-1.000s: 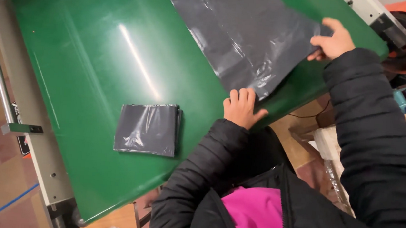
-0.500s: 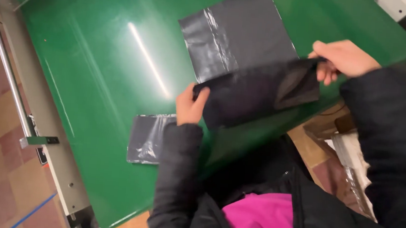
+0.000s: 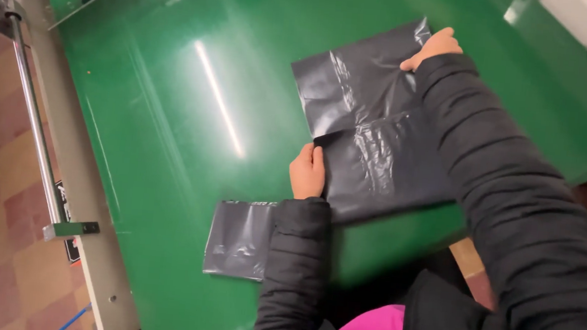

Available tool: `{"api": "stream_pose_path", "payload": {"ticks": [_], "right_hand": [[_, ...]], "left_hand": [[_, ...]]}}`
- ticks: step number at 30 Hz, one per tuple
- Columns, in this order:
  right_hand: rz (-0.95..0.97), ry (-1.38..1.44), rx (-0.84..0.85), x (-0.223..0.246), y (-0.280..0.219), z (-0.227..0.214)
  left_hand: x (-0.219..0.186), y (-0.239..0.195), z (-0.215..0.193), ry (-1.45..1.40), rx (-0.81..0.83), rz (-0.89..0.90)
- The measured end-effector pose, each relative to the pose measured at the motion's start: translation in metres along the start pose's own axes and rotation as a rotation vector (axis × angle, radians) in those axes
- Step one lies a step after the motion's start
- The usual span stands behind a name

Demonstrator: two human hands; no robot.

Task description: Folding black plastic refuse bags and inserting them into yellow retail packaging sleeves on a conveyor belt workstation.

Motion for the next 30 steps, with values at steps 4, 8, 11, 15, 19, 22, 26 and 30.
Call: {"api": "stream_pose_path", "payload": {"ticks": [4,8,11,15,19,22,26,30], "right_hand": [[-0.044,0.234,0.25,-0.029,0.032,0.03],[-0.294,0.656,0.089,-0.011,-0.021,-0.026],[-0.623,0.768,-0.02,-0.021,-0.089,-0.08],[-0.878,0.524,-0.167,-0.069,-0.185,-0.124],[-0.842,0.495,-0.104,-0.12,-0.234,-0.11],[-0.702,0.313,-0.104,-0.153,-0.245,-0.087],[-0.82,0.221,-0.08,-0.15,-0.261,-0.113],[-1.016,0.06,-0.108,-0.089,-0.288,-0.148]], "left_hand": [[-0.017,-0.003,-0.001,0.026,-0.046,-0.028],[-0.008,0.001,0.002,0.123,-0.032,-0.063],[-0.007,0.003,0.0,-0.03,-0.111,-0.075],[-0.001,0.004,-0.003,0.055,-0.092,-0.141],[0.017,0.012,0.001,0.057,-0.022,-0.2],[0.039,0.024,0.008,0.108,-0.116,-0.094],[0.011,-0.009,-0.017,0.101,-0.111,-0.145],[-0.101,-0.082,-0.067,0.325,-0.02,0.38]]}}
Point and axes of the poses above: each hand's wrist, its own y-axis towards the middle knuckle, its own z-axis out of the palm, x = y × z, the point moved 2 cm from there along y, towards the middle knuckle, and after that the axes turned 11 degrees about -z, right-handed, at the moved point
